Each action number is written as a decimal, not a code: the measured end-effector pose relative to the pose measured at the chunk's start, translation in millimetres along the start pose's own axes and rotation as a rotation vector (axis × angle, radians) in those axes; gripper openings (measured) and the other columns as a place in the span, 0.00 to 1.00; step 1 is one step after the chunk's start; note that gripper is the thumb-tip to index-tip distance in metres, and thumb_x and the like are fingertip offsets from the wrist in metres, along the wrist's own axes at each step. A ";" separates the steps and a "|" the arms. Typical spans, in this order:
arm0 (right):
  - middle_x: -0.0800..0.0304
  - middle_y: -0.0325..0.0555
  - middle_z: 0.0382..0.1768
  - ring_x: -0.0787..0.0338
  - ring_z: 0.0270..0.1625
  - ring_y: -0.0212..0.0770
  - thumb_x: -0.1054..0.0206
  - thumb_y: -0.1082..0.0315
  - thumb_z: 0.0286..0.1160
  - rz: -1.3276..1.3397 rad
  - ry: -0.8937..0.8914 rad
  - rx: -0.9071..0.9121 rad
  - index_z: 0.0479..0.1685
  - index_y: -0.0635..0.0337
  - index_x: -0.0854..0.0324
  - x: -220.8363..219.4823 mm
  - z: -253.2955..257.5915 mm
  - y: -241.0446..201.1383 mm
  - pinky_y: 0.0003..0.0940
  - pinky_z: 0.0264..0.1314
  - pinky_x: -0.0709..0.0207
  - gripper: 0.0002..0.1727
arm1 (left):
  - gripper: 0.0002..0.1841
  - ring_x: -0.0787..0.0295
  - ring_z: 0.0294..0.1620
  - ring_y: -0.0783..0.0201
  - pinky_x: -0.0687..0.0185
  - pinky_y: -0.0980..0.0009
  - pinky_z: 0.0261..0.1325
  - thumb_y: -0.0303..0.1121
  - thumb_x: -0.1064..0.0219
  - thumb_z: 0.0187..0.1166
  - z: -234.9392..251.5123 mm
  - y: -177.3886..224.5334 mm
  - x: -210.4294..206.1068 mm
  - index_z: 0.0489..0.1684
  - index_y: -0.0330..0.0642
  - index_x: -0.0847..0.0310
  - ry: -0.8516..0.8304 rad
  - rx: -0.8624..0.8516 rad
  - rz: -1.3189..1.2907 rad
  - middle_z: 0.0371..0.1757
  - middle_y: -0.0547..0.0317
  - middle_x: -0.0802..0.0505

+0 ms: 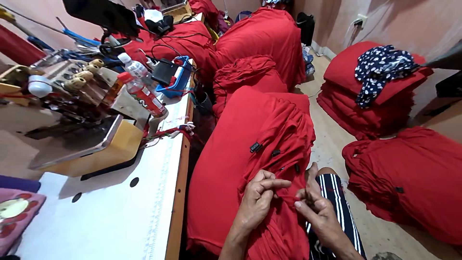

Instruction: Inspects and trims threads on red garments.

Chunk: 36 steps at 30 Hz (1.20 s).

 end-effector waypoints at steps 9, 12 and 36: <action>0.22 0.16 0.26 0.26 0.24 0.12 0.37 0.74 0.72 0.045 0.114 0.016 0.43 0.49 0.20 11.1 -4.3 -1.1 0.10 0.26 0.30 0.08 | 0.08 0.13 0.40 0.62 0.17 0.76 0.47 0.21 0.31 0.68 -4.3 11.5 -8.2 0.40 0.33 0.07 0.105 -0.100 0.497 0.41 0.43 0.11; 0.24 0.15 0.26 0.30 0.25 0.07 0.34 0.66 0.77 -0.029 0.047 0.149 0.44 0.46 0.19 2.0 -10.1 -21.9 0.05 0.27 0.35 0.03 | 0.09 0.10 0.37 0.61 0.14 0.72 0.43 0.20 0.37 0.73 -8.8 19.6 -0.9 0.41 0.30 0.11 0.275 -0.156 0.630 0.37 0.46 0.08; 0.18 0.39 0.25 0.24 0.25 0.18 0.34 0.71 0.74 -0.409 0.066 0.301 0.41 0.68 0.19 -16.3 2.1 -21.1 0.10 0.32 0.29 0.07 | 0.08 0.19 0.20 0.82 0.20 0.84 0.26 0.20 0.43 0.79 -13.9 2.3 16.8 0.46 0.24 0.19 0.375 0.027 0.196 0.26 0.64 0.13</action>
Point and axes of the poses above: each hand's wrist, its own z-axis towards the middle knuckle, its own x-axis out of the back of the hand, y = z × x, the point moved 8 cm from there along z, towards the middle knuckle
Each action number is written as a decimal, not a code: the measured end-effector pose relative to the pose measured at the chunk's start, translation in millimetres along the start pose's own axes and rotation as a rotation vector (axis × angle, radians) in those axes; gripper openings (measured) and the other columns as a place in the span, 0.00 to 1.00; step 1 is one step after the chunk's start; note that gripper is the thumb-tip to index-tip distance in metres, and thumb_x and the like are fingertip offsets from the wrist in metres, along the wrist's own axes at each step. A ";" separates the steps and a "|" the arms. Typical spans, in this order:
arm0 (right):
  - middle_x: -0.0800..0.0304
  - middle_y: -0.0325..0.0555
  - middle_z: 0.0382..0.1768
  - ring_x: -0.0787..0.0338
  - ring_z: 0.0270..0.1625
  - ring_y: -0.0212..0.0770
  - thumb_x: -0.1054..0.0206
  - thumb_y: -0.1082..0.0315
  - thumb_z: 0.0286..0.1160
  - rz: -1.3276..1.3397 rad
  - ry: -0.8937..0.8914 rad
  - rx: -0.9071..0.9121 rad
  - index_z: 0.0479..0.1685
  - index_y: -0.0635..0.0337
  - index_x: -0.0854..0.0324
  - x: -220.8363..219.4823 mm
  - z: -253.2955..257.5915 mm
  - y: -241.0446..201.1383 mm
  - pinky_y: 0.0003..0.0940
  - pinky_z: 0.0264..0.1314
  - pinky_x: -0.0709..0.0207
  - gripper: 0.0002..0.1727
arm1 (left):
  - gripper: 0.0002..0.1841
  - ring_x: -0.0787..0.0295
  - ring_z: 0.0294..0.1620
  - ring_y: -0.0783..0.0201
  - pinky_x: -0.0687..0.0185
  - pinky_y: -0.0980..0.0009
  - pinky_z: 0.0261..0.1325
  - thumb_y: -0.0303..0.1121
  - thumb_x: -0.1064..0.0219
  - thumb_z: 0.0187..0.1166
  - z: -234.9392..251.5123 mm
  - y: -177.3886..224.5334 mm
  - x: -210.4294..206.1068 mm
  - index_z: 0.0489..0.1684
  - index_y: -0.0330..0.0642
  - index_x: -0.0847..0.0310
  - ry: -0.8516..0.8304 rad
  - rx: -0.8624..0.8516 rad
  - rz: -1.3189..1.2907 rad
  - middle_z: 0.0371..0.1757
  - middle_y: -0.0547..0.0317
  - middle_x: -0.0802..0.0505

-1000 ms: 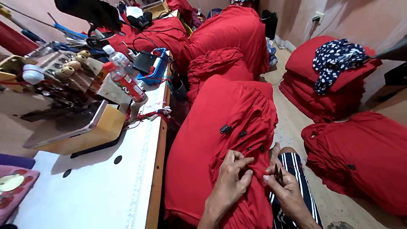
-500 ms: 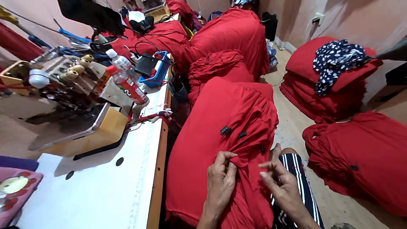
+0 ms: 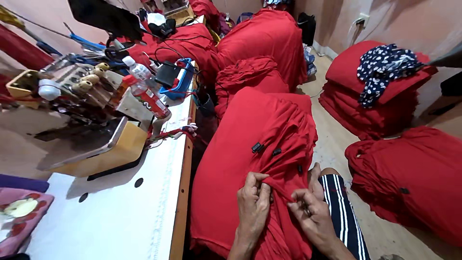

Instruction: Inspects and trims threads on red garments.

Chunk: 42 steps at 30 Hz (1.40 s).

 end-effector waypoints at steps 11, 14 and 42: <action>0.09 0.44 0.28 0.11 0.30 0.33 0.37 0.71 0.71 -0.320 -0.023 0.302 0.41 0.62 0.14 -10.1 -12.4 -20.2 0.22 0.35 0.18 0.08 | 0.13 0.12 0.36 0.79 0.13 0.80 0.43 0.18 0.48 0.81 -0.3 -10.7 -1.8 0.56 0.25 0.20 -0.250 0.162 -0.279 0.42 0.62 0.09; 0.07 0.45 0.30 0.09 0.32 0.34 0.37 0.71 0.72 -0.338 -0.018 0.328 0.42 0.63 0.13 -9.8 -13.8 -23.0 0.22 0.39 0.17 0.09 | 0.15 0.11 0.42 0.77 0.11 0.77 0.49 0.22 0.49 0.83 -0.9 -11.3 -2.5 0.59 0.25 0.21 -0.296 0.219 -0.341 0.49 0.61 0.09; 0.12 0.42 0.33 0.18 0.30 0.25 0.39 0.52 0.85 -0.181 0.007 0.071 0.56 0.61 0.18 4.9 -2.4 -9.9 0.18 0.34 0.23 0.20 | 0.20 0.10 0.45 0.79 0.11 0.79 0.50 0.13 0.36 0.65 -6.4 -3.7 -5.1 0.59 0.18 0.21 -0.294 0.052 -0.358 0.53 0.56 0.08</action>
Point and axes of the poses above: each hand's wrist, its own z-axis towards the middle knuckle, its own x-axis out of the back of the hand, y = z × x, the point moved 8 cm from there along z, towards the middle knuckle
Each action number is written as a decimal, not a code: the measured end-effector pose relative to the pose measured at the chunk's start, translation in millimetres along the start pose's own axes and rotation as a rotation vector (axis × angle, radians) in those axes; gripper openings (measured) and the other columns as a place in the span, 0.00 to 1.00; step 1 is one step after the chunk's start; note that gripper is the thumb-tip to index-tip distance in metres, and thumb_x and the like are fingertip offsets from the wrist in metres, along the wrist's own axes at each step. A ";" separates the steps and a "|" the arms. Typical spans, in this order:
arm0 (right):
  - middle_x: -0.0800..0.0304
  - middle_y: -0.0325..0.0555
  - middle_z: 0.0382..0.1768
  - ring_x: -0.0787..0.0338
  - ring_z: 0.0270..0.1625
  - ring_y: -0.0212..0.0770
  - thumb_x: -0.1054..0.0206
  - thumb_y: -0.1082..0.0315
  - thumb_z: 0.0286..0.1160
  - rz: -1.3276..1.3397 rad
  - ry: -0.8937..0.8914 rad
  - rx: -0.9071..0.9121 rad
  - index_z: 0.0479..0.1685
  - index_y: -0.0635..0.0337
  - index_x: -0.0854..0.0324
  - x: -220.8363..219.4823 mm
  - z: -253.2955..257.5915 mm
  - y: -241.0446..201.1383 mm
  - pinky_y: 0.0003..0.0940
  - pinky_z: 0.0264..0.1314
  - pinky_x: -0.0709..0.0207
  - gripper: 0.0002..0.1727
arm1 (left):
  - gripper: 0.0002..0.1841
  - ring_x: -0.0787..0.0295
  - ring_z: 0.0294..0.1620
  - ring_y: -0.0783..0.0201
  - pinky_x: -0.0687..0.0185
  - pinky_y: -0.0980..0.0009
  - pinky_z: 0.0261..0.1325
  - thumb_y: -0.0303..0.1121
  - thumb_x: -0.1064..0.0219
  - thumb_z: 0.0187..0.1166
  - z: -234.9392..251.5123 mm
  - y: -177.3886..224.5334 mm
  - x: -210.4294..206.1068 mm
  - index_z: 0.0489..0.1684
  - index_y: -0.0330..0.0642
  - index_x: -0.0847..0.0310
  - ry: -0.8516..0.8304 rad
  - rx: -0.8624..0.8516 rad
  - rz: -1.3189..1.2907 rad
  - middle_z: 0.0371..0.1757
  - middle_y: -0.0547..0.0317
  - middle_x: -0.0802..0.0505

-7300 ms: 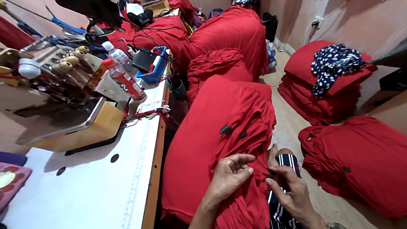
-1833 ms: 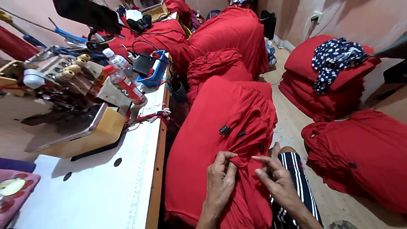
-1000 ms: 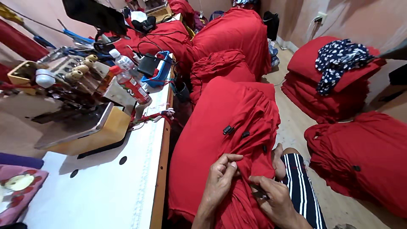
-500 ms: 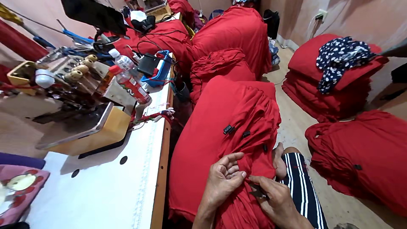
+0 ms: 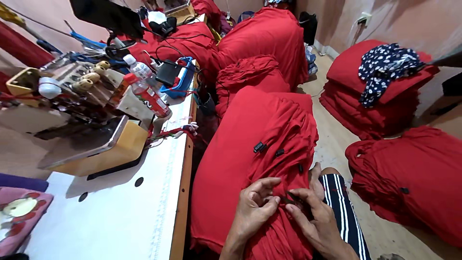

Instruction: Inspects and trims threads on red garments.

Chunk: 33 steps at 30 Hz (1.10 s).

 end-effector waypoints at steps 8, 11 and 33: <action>0.05 0.54 0.54 0.05 0.42 0.42 0.37 0.42 0.78 0.138 -0.354 0.011 0.80 0.69 0.26 -28.1 -15.1 -9.9 0.44 0.42 0.13 0.41 | 0.11 0.09 0.43 0.77 0.10 0.80 0.48 0.14 0.33 0.65 -0.9 4.6 25.8 0.35 0.38 0.08 0.203 -0.098 -0.081 0.42 0.69 0.05; 0.05 0.54 0.56 0.03 0.45 0.49 0.38 0.42 0.78 0.087 -0.443 0.002 0.82 0.65 0.27 -32.7 -14.5 -15.6 0.54 0.41 0.13 0.40 | 0.08 0.09 0.43 0.78 0.11 0.82 0.46 0.15 0.33 0.64 -2.1 17.7 32.8 0.33 0.36 0.09 0.192 -0.164 0.144 0.41 0.66 0.06; 0.09 0.65 0.54 0.07 0.51 0.65 0.44 0.57 0.90 -0.070 -0.827 -0.313 0.84 0.65 0.30 -32.3 -24.2 -31.0 0.64 0.52 0.17 0.29 | 0.22 0.21 0.72 0.38 0.33 0.44 0.77 0.38 0.24 0.75 73.4 -88.1 -116.0 0.57 0.28 0.12 -1.258 0.294 0.842 0.64 0.30 0.13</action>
Point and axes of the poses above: each hand's wrist, its own z-axis towards the middle knuckle, its own x-axis out of the back of the hand, y = z × x, the point moved 8 cm from there along z, towards the middle knuckle
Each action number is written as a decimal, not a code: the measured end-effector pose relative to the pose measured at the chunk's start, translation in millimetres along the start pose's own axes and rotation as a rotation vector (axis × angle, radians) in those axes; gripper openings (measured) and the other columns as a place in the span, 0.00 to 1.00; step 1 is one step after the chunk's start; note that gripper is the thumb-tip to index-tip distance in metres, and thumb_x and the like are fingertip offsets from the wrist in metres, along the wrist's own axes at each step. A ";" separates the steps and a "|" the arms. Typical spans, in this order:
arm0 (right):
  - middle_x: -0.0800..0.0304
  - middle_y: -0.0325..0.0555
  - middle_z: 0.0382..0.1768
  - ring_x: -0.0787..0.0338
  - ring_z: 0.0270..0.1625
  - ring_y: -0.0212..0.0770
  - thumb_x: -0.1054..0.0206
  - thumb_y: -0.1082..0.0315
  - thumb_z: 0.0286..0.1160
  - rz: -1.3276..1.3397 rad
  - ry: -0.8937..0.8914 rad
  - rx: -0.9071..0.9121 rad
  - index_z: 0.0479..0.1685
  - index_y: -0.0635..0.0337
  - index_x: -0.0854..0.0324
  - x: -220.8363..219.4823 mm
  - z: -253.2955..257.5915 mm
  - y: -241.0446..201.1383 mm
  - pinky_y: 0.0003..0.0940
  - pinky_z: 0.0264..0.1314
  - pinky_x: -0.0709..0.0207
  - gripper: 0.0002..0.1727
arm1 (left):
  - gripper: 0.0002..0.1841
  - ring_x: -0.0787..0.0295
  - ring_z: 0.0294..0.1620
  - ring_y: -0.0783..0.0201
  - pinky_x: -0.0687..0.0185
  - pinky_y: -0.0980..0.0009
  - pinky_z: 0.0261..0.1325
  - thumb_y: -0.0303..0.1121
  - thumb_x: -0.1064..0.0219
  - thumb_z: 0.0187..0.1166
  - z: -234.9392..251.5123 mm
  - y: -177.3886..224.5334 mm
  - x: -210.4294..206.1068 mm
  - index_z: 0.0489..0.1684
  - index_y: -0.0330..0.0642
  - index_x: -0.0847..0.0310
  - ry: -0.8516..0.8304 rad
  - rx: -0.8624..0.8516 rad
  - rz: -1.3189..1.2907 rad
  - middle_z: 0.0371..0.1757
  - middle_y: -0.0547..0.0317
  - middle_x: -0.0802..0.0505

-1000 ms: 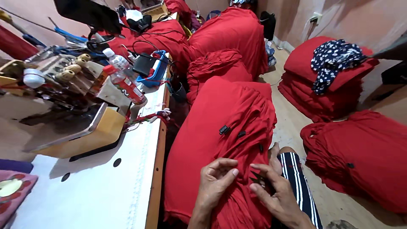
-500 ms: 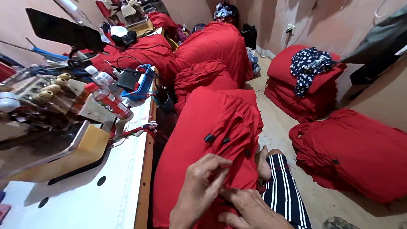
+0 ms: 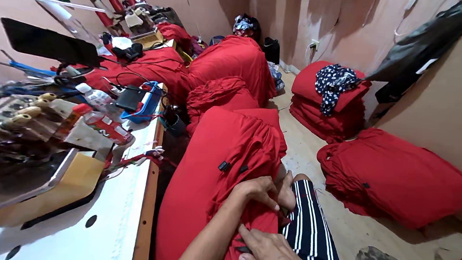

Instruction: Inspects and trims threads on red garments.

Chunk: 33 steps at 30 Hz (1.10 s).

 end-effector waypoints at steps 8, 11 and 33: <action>0.10 0.67 0.53 0.08 0.53 0.66 0.42 0.60 0.89 0.105 -0.048 0.069 0.74 0.70 0.24 4.4 -7.3 10.1 0.65 0.55 0.20 0.25 | 0.19 0.23 0.73 0.33 0.37 0.40 0.80 0.37 0.29 0.80 7.6 4.7 -12.3 0.54 0.25 0.13 -0.028 0.169 0.148 0.64 0.27 0.15; 0.09 0.66 0.54 0.07 0.54 0.65 0.38 0.63 0.85 0.130 -0.033 0.140 0.75 0.70 0.24 10.7 -11.5 17.3 0.66 0.57 0.20 0.25 | 0.17 0.22 0.72 0.33 0.34 0.39 0.78 0.34 0.29 0.80 7.7 7.4 -13.0 0.54 0.25 0.14 -0.018 0.205 0.168 0.64 0.29 0.14; 0.20 0.30 0.30 0.24 0.27 0.18 0.42 0.66 0.83 0.594 0.708 -0.182 0.52 0.66 0.21 74.8 -19.2 140.7 0.16 0.33 0.29 0.12 | 0.14 0.13 0.44 0.52 0.22 0.62 0.56 0.29 0.37 0.83 -6.0 18.7 43.6 0.39 0.22 0.11 0.666 -0.390 -0.153 0.39 0.38 0.10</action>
Point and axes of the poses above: each hand's wrist, its own z-axis towards the middle knuckle, its own x-axis out of the back of the hand, y = z × x, the point moved 8 cm from there along z, towards the middle knuckle
